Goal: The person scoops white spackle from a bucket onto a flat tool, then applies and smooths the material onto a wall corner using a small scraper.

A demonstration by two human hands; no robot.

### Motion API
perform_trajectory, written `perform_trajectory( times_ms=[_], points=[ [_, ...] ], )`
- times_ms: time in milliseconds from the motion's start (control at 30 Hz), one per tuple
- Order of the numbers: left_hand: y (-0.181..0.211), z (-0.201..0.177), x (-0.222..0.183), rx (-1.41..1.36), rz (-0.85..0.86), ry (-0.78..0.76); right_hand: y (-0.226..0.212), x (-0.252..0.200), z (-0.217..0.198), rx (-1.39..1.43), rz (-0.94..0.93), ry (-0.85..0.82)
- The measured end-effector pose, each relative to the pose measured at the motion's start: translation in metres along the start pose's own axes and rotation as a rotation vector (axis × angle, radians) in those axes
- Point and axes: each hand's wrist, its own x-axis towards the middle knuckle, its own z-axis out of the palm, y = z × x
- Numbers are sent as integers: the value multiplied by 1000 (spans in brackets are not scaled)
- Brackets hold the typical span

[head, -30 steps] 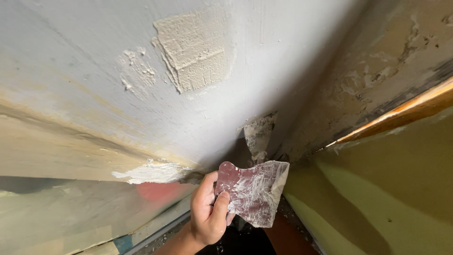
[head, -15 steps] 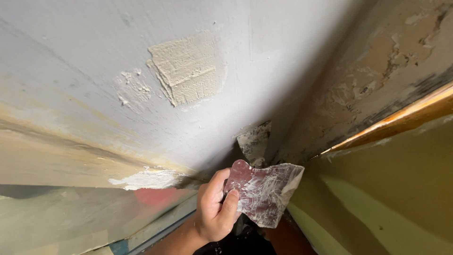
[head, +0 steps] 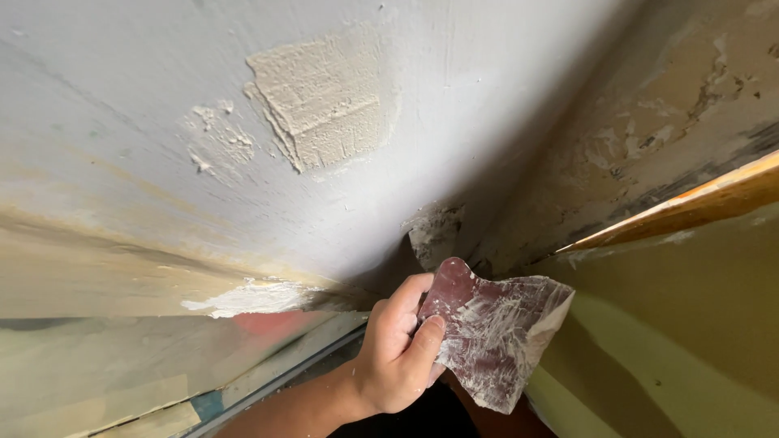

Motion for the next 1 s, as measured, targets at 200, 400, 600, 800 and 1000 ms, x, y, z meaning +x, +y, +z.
perform_trajectory(
  times_ms=[200, 400, 600, 800, 1000],
  points=[
    [-7, -8, 3, -17, -32, -28, 12, -14, -6, -20, 36, 24],
    [-10, -15, -4, -17, -3, -12, 16, -16, 8, -50, 19, 34],
    [-16, -32, -11, -88, -40, 40, 20, 8, 32, -109, -44, 62],
    [-8, -45, -12, -25, 104, 10, 21, 33, 60, -195, -165, 130],
    [-1, -64, 0, 45, 323, 103, 26, 79, 100, -281, -258, 181]
  ],
)
